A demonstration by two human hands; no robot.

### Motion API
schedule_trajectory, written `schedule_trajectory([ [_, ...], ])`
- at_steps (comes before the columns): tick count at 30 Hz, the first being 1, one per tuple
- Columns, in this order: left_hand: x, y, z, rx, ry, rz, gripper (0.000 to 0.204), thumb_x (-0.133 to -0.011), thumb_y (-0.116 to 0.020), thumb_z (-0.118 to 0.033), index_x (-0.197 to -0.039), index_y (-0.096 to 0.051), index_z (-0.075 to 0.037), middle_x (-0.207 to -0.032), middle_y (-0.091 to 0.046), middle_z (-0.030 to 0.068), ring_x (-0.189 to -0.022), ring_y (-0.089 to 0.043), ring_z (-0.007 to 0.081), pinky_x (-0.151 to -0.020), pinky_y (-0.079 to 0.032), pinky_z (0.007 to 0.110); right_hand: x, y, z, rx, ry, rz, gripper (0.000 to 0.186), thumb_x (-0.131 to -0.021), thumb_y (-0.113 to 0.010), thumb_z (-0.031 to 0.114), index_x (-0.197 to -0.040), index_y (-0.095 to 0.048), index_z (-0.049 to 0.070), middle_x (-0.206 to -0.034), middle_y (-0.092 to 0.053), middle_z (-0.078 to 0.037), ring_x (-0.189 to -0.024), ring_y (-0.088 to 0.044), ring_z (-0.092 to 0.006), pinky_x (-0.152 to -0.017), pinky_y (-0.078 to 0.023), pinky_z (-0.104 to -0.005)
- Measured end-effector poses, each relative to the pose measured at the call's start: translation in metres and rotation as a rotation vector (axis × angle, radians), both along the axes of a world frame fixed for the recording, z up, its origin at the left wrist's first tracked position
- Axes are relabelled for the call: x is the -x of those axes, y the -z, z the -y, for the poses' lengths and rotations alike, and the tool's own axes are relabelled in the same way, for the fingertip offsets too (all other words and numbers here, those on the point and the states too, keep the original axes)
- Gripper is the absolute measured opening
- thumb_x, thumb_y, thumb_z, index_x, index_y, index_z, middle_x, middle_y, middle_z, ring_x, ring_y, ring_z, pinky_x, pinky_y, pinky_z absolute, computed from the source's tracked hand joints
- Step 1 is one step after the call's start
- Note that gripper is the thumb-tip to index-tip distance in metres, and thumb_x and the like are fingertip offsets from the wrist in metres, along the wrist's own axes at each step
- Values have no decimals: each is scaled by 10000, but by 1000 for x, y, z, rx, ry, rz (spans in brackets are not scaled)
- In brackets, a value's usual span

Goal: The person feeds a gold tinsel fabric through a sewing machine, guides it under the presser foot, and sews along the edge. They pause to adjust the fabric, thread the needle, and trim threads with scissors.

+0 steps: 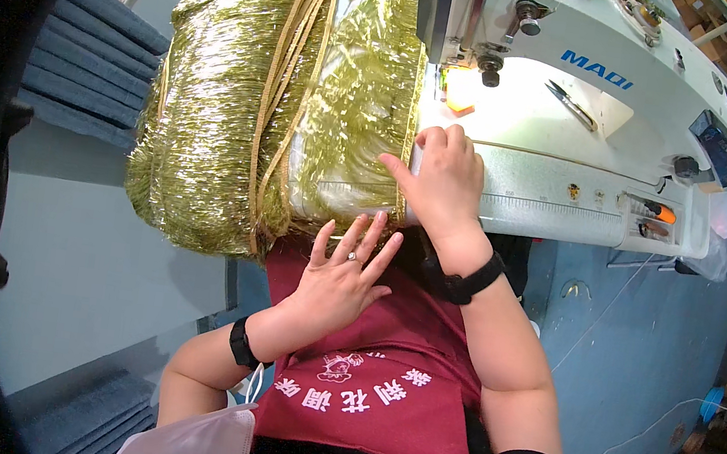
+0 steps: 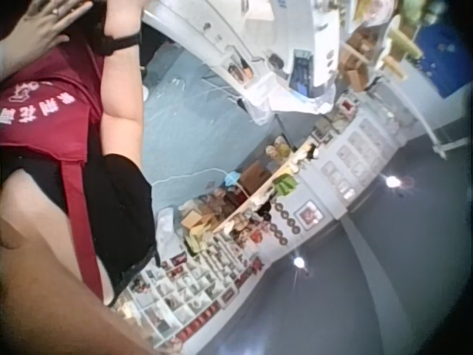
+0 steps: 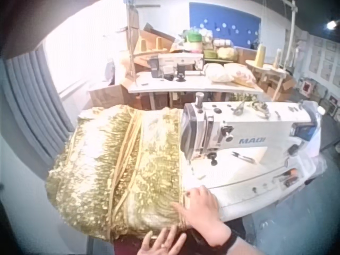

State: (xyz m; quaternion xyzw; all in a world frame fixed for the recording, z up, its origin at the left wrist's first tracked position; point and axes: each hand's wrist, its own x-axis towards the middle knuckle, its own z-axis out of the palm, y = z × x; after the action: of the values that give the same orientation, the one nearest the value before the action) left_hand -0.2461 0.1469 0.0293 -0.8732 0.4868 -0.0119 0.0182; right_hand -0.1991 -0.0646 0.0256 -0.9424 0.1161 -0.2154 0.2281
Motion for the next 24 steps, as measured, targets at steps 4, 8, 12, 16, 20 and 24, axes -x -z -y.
schedule_trajectory([
  [4,-12,-17,2,146,44,-82,675,-931,-675,-346,-1537,-461,-137,-1563,-465,129,-1450,-418,270,-1190,-197,512,0,-3,-4,-40,1,-127,333,-848,-805,373,-927,-639,95,-964,-590,-74,-940,-614,-279,-817,-491,-427],
  [8,-49,-29,18,319,16,-100,570,-909,-655,-144,-1461,-528,-78,-1470,-543,127,-1368,-506,281,-1116,-347,458,7,-4,-5,-27,30,-118,256,-859,-790,302,-906,-645,97,-953,-606,-84,-922,-638,-290,-804,-512,-435],
  [12,-104,-15,56,268,-110,-79,584,-1008,-564,-239,-1549,-413,-76,-1628,-391,111,-1500,-367,309,-1208,-275,503,13,-4,-1,-95,32,-108,189,-872,-772,247,-885,-658,97,-937,-622,-98,-898,-659,-314,-783,-533,-448],
  [16,-123,3,71,138,-124,-111,608,-1080,-442,-381,-1607,-323,-102,-1688,-296,82,-1558,-268,301,-1260,-195,518,15,-2,4,-176,28,-76,167,-876,-764,230,-854,-668,96,-918,-630,-95,-865,-663,-319,-760,-540,-442],
  [20,-123,15,69,164,-101,-66,629,-1074,-417,-431,-1609,-334,-111,-1691,-297,62,-1570,-236,285,-1265,-141,548,15,-2,12,-226,53,-85,155,-892,-736,217,-839,-666,90,-881,-659,-85,-784,-679,-300,-697,-546,-424],
  [24,-124,18,68,169,-95,-55,634,-1073,-417,-425,-1613,-320,-105,-1692,-293,65,-1569,-239,285,-1266,-138,548,12,-3,21,-269,144,-108,152,-906,-708,221,-845,-664,89,-856,-681,-76,-728,-685,-280,-668,-546,-410],
])
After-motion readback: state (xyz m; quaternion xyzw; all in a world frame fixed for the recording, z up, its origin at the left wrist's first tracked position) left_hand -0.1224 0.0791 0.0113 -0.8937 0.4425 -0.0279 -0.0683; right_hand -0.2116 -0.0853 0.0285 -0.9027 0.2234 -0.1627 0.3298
